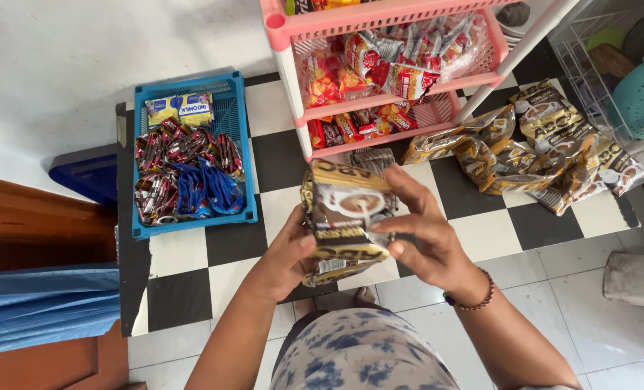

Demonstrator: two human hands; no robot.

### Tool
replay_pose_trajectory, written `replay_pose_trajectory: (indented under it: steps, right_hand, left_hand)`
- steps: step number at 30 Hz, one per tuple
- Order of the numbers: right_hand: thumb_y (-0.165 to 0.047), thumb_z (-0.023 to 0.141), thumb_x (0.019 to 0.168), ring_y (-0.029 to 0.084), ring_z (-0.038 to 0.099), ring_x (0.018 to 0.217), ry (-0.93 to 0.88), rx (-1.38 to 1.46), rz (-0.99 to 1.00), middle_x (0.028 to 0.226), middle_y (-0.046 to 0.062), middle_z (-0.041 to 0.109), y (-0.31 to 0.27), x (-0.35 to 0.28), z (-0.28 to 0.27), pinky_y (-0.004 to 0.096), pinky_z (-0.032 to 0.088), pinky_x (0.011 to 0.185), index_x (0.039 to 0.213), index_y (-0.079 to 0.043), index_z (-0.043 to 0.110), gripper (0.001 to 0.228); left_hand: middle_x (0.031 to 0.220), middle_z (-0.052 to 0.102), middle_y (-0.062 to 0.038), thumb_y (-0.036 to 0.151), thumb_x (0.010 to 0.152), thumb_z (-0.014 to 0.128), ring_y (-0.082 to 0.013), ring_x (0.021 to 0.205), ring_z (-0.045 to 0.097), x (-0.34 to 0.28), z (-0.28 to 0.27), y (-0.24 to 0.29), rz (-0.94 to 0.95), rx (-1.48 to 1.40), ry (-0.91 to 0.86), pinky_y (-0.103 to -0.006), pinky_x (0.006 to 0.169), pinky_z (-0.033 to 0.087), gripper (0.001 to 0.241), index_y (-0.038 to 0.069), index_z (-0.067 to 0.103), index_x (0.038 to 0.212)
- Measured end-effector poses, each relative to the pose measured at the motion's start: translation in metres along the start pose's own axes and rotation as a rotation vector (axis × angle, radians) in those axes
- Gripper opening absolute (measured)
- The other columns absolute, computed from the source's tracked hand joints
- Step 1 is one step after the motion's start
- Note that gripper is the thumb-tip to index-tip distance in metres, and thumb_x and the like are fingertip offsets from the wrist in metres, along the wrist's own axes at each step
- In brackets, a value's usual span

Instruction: The person wipes multiple snack packages with a cloth on a checkered countertop, then stacks them into a blue basket. The person handles the packages one at a time, wiping each before placing it in the basket.

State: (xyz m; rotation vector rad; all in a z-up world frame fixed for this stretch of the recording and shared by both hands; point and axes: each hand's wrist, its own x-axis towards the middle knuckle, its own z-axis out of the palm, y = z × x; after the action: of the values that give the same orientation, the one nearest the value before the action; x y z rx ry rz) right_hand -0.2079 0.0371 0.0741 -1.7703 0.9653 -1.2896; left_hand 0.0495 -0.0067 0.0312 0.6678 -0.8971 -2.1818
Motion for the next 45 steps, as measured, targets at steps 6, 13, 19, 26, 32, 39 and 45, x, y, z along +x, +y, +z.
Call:
replay_pose_trajectory:
  steps: [6, 13, 19, 26, 32, 39, 45]
  right_hand:
    - [-0.023, 0.086, 0.081, 0.029, 0.029, 0.157, 0.043, 0.358, 0.253, 0.169, 0.017, 0.029, 0.012, -0.003, 0.013, 0.039, 0.024, 0.127, 0.166, -0.011, 0.017, 0.111]
    - [-0.011, 0.093, 0.064, 0.027, 0.047, 0.142, 0.12, 0.626, 0.32, 0.153, 0.014, 0.048, 0.013, 0.003, 0.006, 0.04, 0.037, 0.12, 0.164, -0.001, 0.021, 0.123]
    - [-0.007, 0.09, 0.067, 0.024, 0.055, 0.134, 0.268, 0.381, 0.319, 0.146, 0.014, 0.054, 0.023, 0.0, 0.006, 0.041, 0.051, 0.11, 0.164, -0.001, 0.022, 0.118]
    - [0.009, 0.089, 0.07, 0.025, 0.038, 0.153, 0.066, 0.348, -0.036, 0.166, 0.007, 0.03, 0.043, -0.02, 0.006, 0.043, 0.043, 0.122, 0.163, -0.017, 0.017, 0.12]
    - [0.011, 0.081, 0.07, 0.036, 0.015, 0.164, -0.268, 0.111, -0.061, 0.171, 0.015, 0.022, 0.025, -0.018, -0.019, 0.05, 0.02, 0.132, 0.158, -0.024, 0.03, 0.107]
    - [-0.031, 0.07, 0.091, 0.046, -0.003, 0.168, -0.31, 0.172, -0.02, 0.173, 0.023, 0.028, 0.002, -0.031, -0.028, 0.064, 0.0, 0.131, 0.136, -0.02, 0.052, 0.049]
    - [-0.029, 0.067, 0.104, 0.039, 0.005, 0.169, -0.087, 0.308, 0.008, 0.179, 0.019, 0.017, 0.022, -0.059, 0.012, 0.057, 0.007, 0.136, 0.136, -0.021, 0.046, 0.039]
  left_hand:
    - [0.157, 0.038, -0.019, 0.025, 0.078, 0.082, -0.0273, 0.146, 0.041, 0.001, -0.001, -0.006, 0.12, 0.151, -0.101, -0.0398, 0.119, 0.036, 0.11, 0.007, 0.016, 0.164]
    - [0.156, 0.041, -0.017, 0.054, 0.083, 0.076, -0.0257, 0.14, 0.045, 0.008, -0.014, -0.008, 0.136, 0.234, -0.065, -0.0454, 0.106, 0.046, 0.109, 0.008, 0.02, 0.164]
    - [0.147, 0.053, -0.017, 0.08, 0.085, 0.059, -0.0262, 0.134, 0.055, 0.006, -0.01, -0.028, -0.026, 0.12, -0.198, -0.0436, 0.112, 0.046, 0.115, 0.002, 0.026, 0.162]
    - [0.15, 0.053, -0.017, 0.081, 0.087, 0.045, -0.0291, 0.134, 0.057, -0.017, 0.004, -0.026, -0.133, -0.309, -0.165, -0.043, 0.108, 0.049, 0.104, 0.01, 0.026, 0.16]
    - [0.145, 0.056, -0.017, 0.075, 0.097, 0.041, -0.0272, 0.13, 0.058, -0.017, 0.009, -0.045, -0.251, -0.426, -0.028, -0.0443, 0.107, 0.05, 0.089, 0.01, 0.04, 0.157]
    - [0.146, 0.059, -0.019, 0.073, 0.095, 0.039, -0.033, 0.132, 0.059, -0.016, 0.012, -0.05, -0.114, -0.582, -0.048, -0.0498, 0.111, 0.047, 0.089, 0.006, 0.043, 0.153]
    - [0.159, 0.038, -0.016, 0.053, 0.094, 0.059, -0.0327, 0.144, 0.046, -0.014, 0.041, -0.055, 0.333, -0.099, 0.115, -0.0508, 0.117, 0.041, 0.093, 0.017, 0.011, 0.164]
